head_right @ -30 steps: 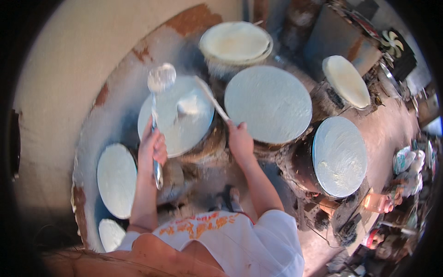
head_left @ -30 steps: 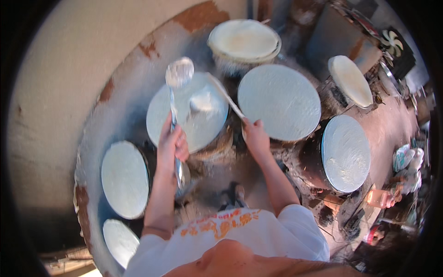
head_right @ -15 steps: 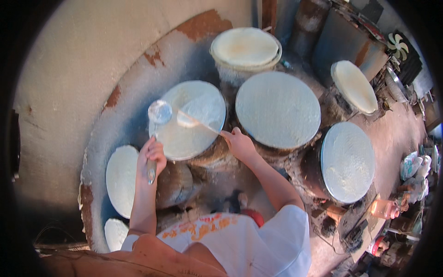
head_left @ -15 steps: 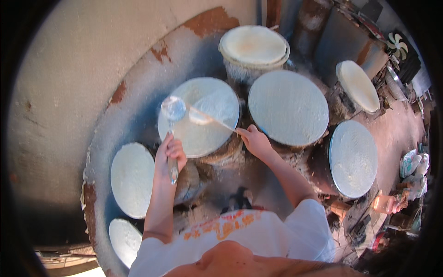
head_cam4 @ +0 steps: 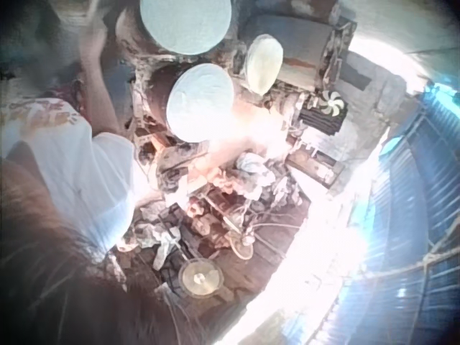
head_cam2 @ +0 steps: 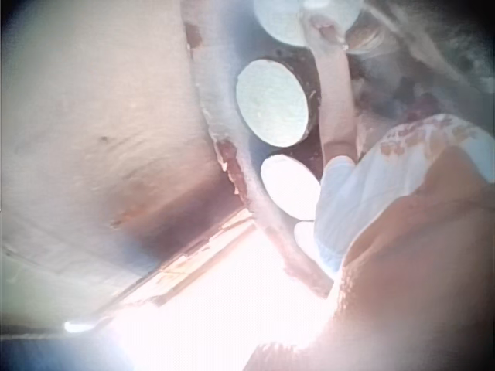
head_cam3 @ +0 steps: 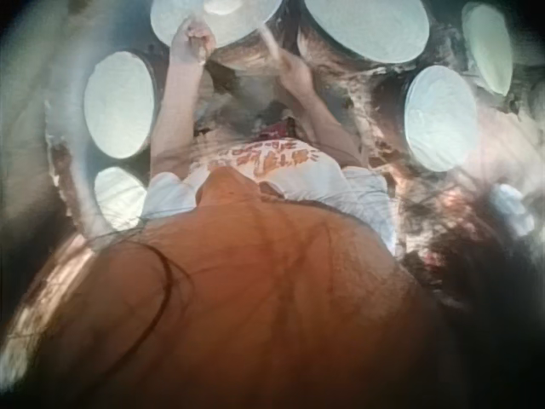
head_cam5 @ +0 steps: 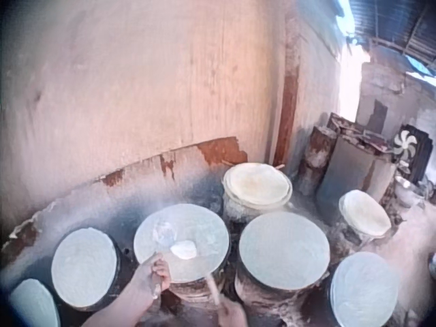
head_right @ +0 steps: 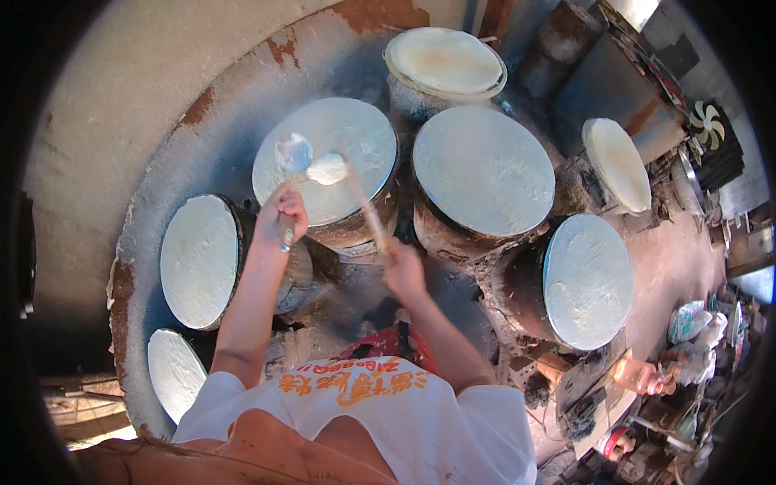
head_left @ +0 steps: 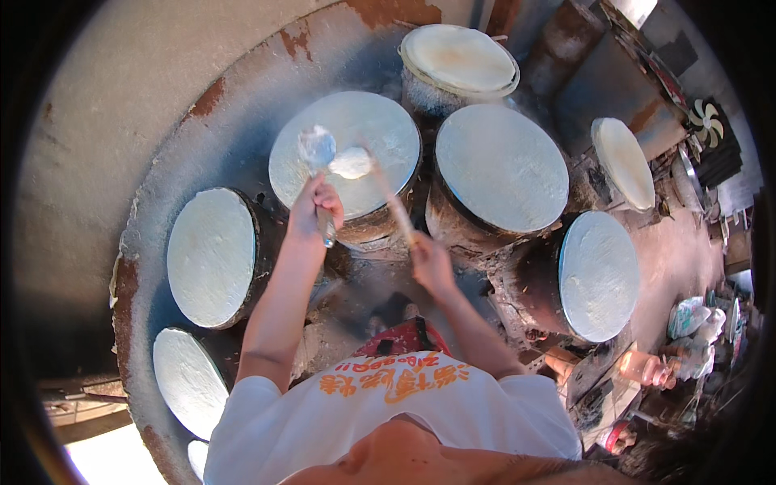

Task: The person ladles batter onto several circular hot plates, spreads it into thin circles with a small tool, and uses a stick to flip and remove the cooked crepes.

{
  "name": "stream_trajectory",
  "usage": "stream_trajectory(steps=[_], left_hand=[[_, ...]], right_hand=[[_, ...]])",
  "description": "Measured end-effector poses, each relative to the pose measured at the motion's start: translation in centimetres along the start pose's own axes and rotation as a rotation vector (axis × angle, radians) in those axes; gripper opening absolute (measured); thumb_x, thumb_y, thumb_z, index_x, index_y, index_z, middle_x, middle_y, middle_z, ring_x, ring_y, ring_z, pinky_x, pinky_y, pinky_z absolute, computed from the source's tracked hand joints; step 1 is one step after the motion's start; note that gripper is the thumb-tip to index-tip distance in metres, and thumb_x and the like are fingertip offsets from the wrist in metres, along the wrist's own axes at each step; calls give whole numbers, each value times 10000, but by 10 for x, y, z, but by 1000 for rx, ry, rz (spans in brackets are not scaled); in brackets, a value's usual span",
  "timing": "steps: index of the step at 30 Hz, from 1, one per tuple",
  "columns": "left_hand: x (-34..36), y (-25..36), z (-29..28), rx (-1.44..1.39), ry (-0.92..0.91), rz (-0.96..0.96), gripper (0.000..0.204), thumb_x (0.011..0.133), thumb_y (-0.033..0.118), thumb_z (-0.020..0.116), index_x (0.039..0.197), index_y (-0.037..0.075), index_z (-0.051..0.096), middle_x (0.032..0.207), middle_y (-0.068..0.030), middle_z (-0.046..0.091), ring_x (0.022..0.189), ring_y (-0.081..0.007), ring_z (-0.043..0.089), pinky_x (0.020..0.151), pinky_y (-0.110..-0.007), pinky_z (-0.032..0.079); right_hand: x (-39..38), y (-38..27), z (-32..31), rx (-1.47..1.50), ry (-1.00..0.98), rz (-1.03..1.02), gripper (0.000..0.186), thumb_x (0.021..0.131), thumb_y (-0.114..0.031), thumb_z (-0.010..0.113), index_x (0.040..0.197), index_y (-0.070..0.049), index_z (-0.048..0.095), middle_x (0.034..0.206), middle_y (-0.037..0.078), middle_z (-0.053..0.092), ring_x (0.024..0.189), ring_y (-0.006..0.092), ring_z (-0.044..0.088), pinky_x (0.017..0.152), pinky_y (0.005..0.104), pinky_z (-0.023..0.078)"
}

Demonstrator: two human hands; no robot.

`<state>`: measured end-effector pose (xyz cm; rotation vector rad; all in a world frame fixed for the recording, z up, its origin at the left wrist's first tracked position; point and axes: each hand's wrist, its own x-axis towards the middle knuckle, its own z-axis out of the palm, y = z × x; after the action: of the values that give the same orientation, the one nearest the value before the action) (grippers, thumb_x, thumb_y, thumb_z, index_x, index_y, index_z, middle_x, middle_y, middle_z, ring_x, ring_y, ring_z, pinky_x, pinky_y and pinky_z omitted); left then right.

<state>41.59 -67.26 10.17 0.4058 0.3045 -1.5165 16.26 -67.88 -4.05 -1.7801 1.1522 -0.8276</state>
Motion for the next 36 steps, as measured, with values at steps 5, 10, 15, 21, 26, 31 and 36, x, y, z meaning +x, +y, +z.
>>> stream_trajectory(steps=[5, 10, 15, 21, 26, 31, 36], left_hand=[[19, -70, -39, 60, 174, 363, 148, 964, 173, 449, 826, 121, 445, 591, 52, 286, 467, -59, 318, 405, -202, 355], [-22, -73, -12, -889, -380, -23, 319, 966, 126, 408, 648, 100, 399, 465, 29, 316, 356, -68, 372, 370, -222, 403], [-73, -78, -6, -793, -614, 114, 249, 969, 122, 401, 732, 56, 439, 544, -2, 384, 363, -75, 383, 309, -199, 348], [-138, -101, -7, -770, -528, 133, 361, 964, 275, 475, 640, 130, 409, 466, 63, 389, 347, -52, 367, 329, -212, 349], [-347, -160, -125, -316, -952, 555, 412, 964, 271, 462, 582, 118, 450, 468, 40, 434, 350, -51, 397, 322, -231, 412], [-545, -263, -168, -467, -492, 1494, 365, 993, 288, 419, 676, 106, 402, 486, 39, 349, 355, -54, 393, 342, -200, 394], [-675, -337, -365, -1034, -145, 1666, 451, 974, 245, 445, 548, 136, 340, 444, 34, 324, 350, -62, 347, 362, -193, 342]], right_hand=[[14, -58, 23, 273, -265, 234, 276, 912, -89, 516, 1177, -45, 579, 698, 71, 614, 509, 137, 592, 460, 292, 464], [55, -50, -31, 1, -116, -109, 309, 858, -99, 571, 1162, -69, 623, 1010, 195, 644, 883, 289, 661, 722, 327, 503], [46, -29, -47, -255, -323, -360, 271, 885, -162, 566, 1136, -94, 646, 879, 187, 645, 788, 315, 638, 672, 384, 509], [76, -53, -83, -93, -389, -262, 260, 885, -96, 581, 1133, -43, 637, 915, 159, 667, 769, 242, 629, 684, 338, 492], [-20, 6, -44, 274, -1260, 304, 443, 770, -17, 698, 1203, -54, 613, 718, -25, 560, 574, 40, 492, 489, 180, 386], [-170, -87, 88, 266, -1751, 202, 388, 870, -38, 615, 1247, -13, 525, 734, 20, 580, 549, 67, 533, 485, 204, 437], [-282, -131, 147, 260, -1792, 99, 459, 855, -42, 634, 1297, -79, 519, 731, -18, 553, 588, 50, 528, 482, 196, 441]])
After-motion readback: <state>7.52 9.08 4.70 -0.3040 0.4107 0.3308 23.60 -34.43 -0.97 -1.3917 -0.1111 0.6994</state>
